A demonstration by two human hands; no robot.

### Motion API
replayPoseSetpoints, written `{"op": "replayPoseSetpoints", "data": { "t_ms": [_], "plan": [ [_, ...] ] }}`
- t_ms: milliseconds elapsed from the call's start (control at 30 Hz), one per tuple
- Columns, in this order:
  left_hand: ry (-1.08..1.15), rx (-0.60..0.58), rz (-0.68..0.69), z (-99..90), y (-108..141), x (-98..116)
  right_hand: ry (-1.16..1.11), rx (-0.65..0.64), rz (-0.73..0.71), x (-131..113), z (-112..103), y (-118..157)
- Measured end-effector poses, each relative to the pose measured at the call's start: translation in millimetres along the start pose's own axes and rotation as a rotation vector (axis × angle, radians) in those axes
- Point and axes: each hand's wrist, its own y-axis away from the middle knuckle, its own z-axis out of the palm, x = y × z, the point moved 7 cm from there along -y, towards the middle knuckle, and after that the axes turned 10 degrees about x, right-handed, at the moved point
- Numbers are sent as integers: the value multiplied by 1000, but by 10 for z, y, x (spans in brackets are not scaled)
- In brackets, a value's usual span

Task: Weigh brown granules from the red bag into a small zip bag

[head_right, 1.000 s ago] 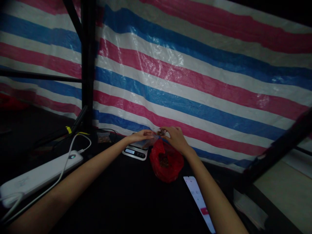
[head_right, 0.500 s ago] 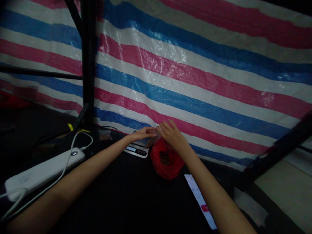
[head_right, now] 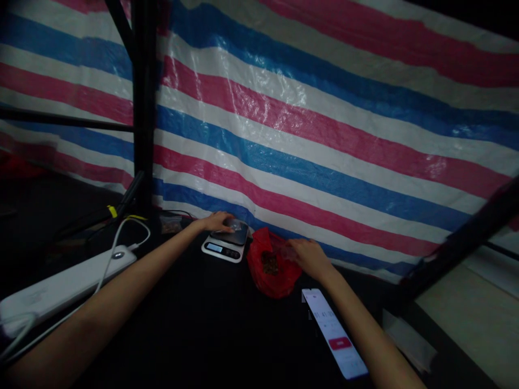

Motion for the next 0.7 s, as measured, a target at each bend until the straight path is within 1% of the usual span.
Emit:
{"op": "replayPoseSetpoints", "data": {
  "t_ms": [33,100,133,167,200,233,267,300,333,367,400,500,567,633,700],
  "plan": [
    [-2,64,35,-31,10,88,7,-16,20,-1,90,16],
    [22,269,134,-165,82,380,21,-31,28,-38,213,17],
    [32,377,199,-236,157,569,27,-31,19,-71,248,6],
    [28,453,280,-275,255,778,33,-24,1,-111,266,-9],
    [19,487,367,-272,365,990,40,-14,-23,-157,273,-26],
    [2,478,473,-224,485,1198,51,-2,-50,-207,273,-41],
    [-28,422,606,-124,615,1396,64,5,-82,-263,271,-52],
    [-71,335,750,16,753,1561,78,7,-114,-322,270,-60],
    [-113,262,855,156,876,1662,98,3,-144,-381,271,-63],
    [-151,212,906,283,963,1702,123,-4,-167,-438,274,-63],
    [-188,180,920,397,1015,1699,152,-11,-182,-490,278,-61],
    [-282,150,866,627,1041,1584,219,-11,-214,-645,268,-38],
    [-336,154,854,692,1040,1536,214,-10,-245,-751,254,-7],
    [-384,176,873,701,1056,1541,173,-16,-270,-833,235,29],
    [-413,199,885,688,1070,1564,102,-30,-263,-859,215,58]
  ]
}}
